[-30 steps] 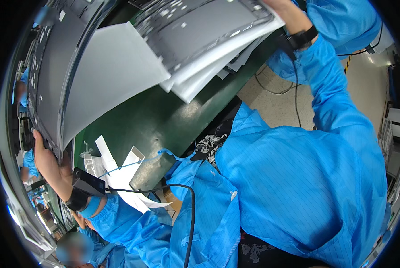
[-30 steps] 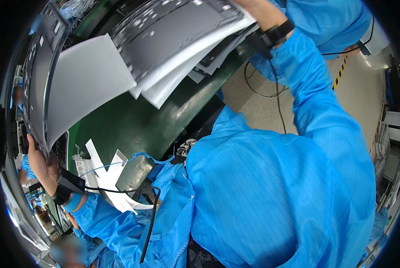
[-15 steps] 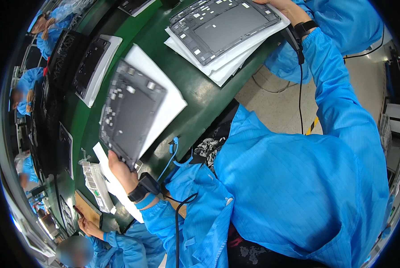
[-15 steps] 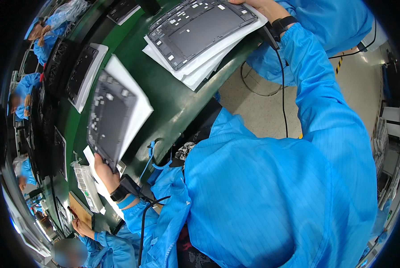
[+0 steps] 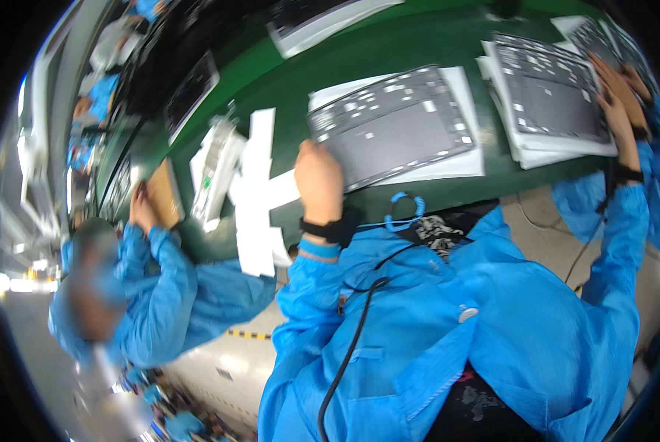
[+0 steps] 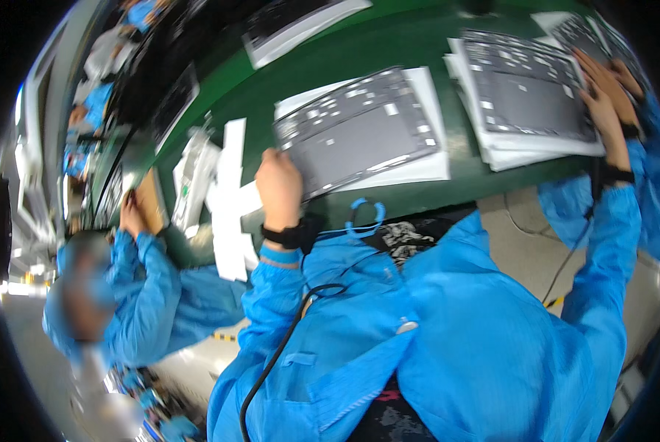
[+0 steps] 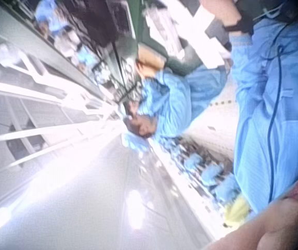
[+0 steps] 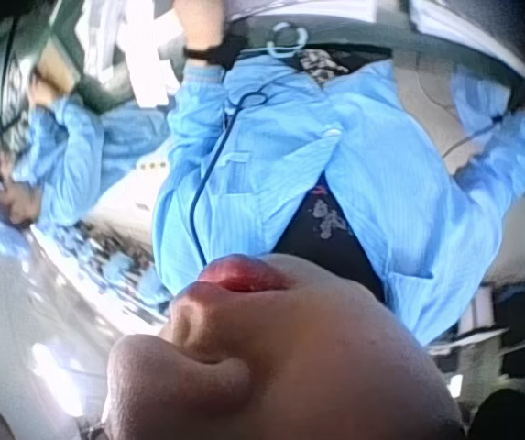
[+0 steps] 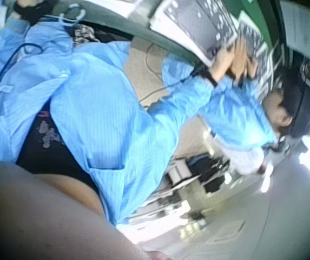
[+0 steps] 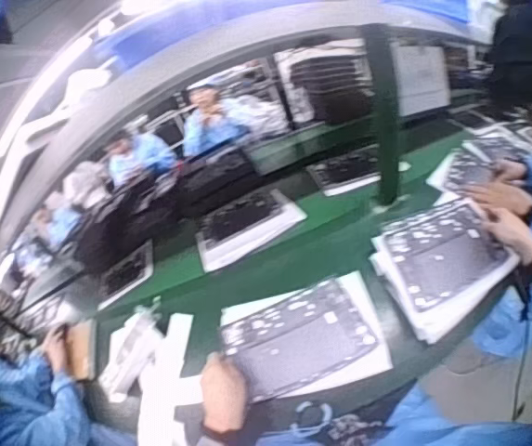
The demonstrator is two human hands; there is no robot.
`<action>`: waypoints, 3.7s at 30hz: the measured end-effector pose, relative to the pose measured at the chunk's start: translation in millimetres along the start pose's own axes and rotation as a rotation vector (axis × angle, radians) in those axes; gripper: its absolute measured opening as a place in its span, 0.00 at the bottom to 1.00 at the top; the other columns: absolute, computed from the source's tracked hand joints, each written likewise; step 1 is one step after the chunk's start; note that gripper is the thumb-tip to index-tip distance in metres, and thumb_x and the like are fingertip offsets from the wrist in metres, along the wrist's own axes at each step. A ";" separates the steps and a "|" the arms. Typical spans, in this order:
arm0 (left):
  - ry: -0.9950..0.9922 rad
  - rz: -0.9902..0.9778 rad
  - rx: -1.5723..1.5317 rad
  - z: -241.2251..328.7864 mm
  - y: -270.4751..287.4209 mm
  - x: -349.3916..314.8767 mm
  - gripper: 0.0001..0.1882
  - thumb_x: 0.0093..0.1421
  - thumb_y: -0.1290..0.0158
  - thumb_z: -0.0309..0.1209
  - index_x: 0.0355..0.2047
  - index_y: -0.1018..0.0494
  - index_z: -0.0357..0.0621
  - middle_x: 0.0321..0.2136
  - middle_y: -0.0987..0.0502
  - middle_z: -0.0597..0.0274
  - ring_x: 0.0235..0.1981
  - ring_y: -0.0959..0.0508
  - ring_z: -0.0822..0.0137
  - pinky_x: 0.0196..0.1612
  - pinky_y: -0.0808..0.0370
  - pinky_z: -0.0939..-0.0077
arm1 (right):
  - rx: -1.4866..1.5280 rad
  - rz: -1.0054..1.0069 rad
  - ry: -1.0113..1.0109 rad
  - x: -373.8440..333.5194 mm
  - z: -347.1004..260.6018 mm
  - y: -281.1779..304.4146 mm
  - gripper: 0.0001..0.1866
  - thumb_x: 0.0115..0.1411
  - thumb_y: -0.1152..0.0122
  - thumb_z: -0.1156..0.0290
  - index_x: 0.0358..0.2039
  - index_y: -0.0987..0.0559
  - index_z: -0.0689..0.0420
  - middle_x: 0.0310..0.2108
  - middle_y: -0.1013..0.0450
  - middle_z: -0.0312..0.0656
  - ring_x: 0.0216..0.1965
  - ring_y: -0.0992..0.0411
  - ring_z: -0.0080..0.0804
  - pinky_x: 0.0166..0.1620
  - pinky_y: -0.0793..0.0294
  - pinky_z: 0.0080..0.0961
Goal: The person is seen applying small parts and adhesive strips onto electronic chassis on a production line.
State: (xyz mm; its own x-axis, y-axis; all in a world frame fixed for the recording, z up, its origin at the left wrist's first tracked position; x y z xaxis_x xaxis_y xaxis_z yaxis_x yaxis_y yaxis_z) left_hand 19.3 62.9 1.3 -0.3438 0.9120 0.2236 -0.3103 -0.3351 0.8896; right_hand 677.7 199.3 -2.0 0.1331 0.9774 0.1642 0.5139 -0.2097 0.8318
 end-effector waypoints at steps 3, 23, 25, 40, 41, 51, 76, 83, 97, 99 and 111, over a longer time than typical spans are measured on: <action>-0.019 -0.015 0.135 -2.3 -1.2 0.5 0.06 0.59 0.51 0.25 0.33 0.32 0.34 0.33 0.25 0.42 0.33 0.22 0.42 0.35 0.24 0.54 | -0.202 0.021 0.047 21.6 30.1 -7.4 0.25 0.64 0.47 0.65 0.56 0.31 0.68 0.55 0.31 0.57 0.58 0.34 0.49 0.59 0.38 0.31; -0.300 -0.363 -0.553 131.2 23.6 -41.2 0.17 0.58 0.46 0.31 0.43 0.31 0.29 0.37 0.26 0.40 0.42 0.25 0.46 0.44 0.27 0.58 | -0.160 -0.060 0.051 21.2 126.2 4.7 0.28 0.65 0.47 0.54 0.52 0.28 0.69 0.48 0.26 0.52 0.50 0.27 0.39 0.52 0.32 0.29; -0.375 -0.351 -0.855 177.7 9.0 -38.5 0.19 0.59 0.46 0.33 0.44 0.32 0.30 0.38 0.26 0.40 0.43 0.26 0.44 0.46 0.28 0.58 | -0.054 -0.120 -0.077 17.8 134.9 28.2 0.29 0.64 0.46 0.53 0.53 0.28 0.68 0.49 0.26 0.52 0.51 0.28 0.39 0.54 0.33 0.27; 0.459 -0.906 -1.335 278.5 -196.0 33.6 0.28 0.60 0.45 0.39 0.44 0.31 0.18 0.40 0.24 0.43 0.39 0.22 0.57 0.39 0.26 0.63 | -0.410 -0.080 -0.118 -12.4 -42.8 17.2 0.33 0.56 0.43 0.43 0.28 0.20 0.68 0.30 0.25 0.63 0.35 0.24 0.57 0.40 0.27 0.45; 0.462 -0.896 -1.332 279.3 -196.8 35.6 0.28 0.60 0.45 0.39 0.44 0.31 0.18 0.40 0.24 0.43 0.39 0.22 0.57 0.39 0.26 0.63 | -0.370 -0.089 -0.127 -12.6 -42.5 16.5 0.33 0.56 0.42 0.43 0.28 0.20 0.69 0.30 0.25 0.63 0.34 0.24 0.57 0.40 0.27 0.45; 0.395 -0.921 -1.571 283.2 -142.8 49.9 0.19 0.62 0.46 0.31 0.47 0.31 0.27 0.41 0.24 0.46 0.40 0.21 0.55 0.42 0.22 0.58 | 0.058 -0.075 -0.236 -25.5 -54.9 10.8 0.33 0.56 0.39 0.42 0.25 0.21 0.69 0.22 0.25 0.49 0.22 0.27 0.37 0.28 0.29 0.30; 0.463 -0.364 -1.627 -89.6 101.9 246.0 0.16 0.60 0.43 0.36 0.42 0.25 0.36 0.37 0.19 0.50 0.32 0.18 0.56 0.40 0.19 0.64 | 1.481 -0.948 -0.115 100.0 -504.2 -203.4 0.31 0.63 0.52 0.39 0.48 0.24 0.56 0.39 0.23 0.42 0.37 0.23 0.30 0.43 0.21 0.34; 0.399 -0.161 -1.297 -258.9 146.9 319.8 0.17 0.61 0.44 0.37 0.44 0.24 0.35 0.39 0.19 0.55 0.34 0.18 0.65 0.42 0.22 0.76 | 1.492 -1.080 -0.026 112.8 -632.9 -321.8 0.20 0.51 0.27 0.62 0.38 0.22 0.62 0.32 0.23 0.43 0.27 0.23 0.32 0.32 0.19 0.32; 0.013 -0.127 -1.280 -179.7 40.5 450.2 0.19 0.66 0.58 0.26 0.54 0.30 0.28 0.52 0.26 0.52 0.52 0.26 0.64 0.60 0.35 0.75 | 1.325 -0.724 -0.082 234.4 -562.6 -277.7 0.19 0.52 0.32 0.64 0.41 0.21 0.63 0.34 0.25 0.42 0.30 0.28 0.30 0.36 0.28 0.21; 0.156 -0.002 -1.288 -98.0 55.8 408.2 0.19 0.66 0.60 0.26 0.53 0.30 0.28 0.53 0.27 0.49 0.52 0.26 0.63 0.59 0.33 0.72 | 1.093 -0.566 0.067 258.1 -542.4 -260.4 0.22 0.53 0.35 0.55 0.40 0.20 0.60 0.33 0.25 0.42 0.33 0.28 0.32 0.39 0.29 0.23; -0.237 -0.885 -1.728 157.2 48.9 441.8 0.11 0.64 0.49 0.35 0.38 0.24 0.39 0.30 0.19 0.58 0.29 0.19 0.67 0.34 0.19 0.73 | 1.197 -0.469 0.018 339.6 -313.2 -129.3 0.17 0.56 0.37 0.59 0.39 0.19 0.59 0.30 0.23 0.42 0.26 0.26 0.33 0.30 0.24 0.30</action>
State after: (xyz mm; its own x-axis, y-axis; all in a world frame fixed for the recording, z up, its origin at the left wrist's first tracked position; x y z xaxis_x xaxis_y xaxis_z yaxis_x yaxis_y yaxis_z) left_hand -8.5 486.6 206.2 0.4313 0.8845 0.1777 -0.7433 0.4600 -0.4857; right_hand 391.0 566.5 112.3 -0.2734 0.9619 0.0016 0.9463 0.2693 -0.1790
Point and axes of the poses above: each hand's wrist, its own x-axis towards the middle knuckle, its own y-axis out of the back of the hand, z = x × y, the point moved 4 cm from there along x, towards the middle knuckle
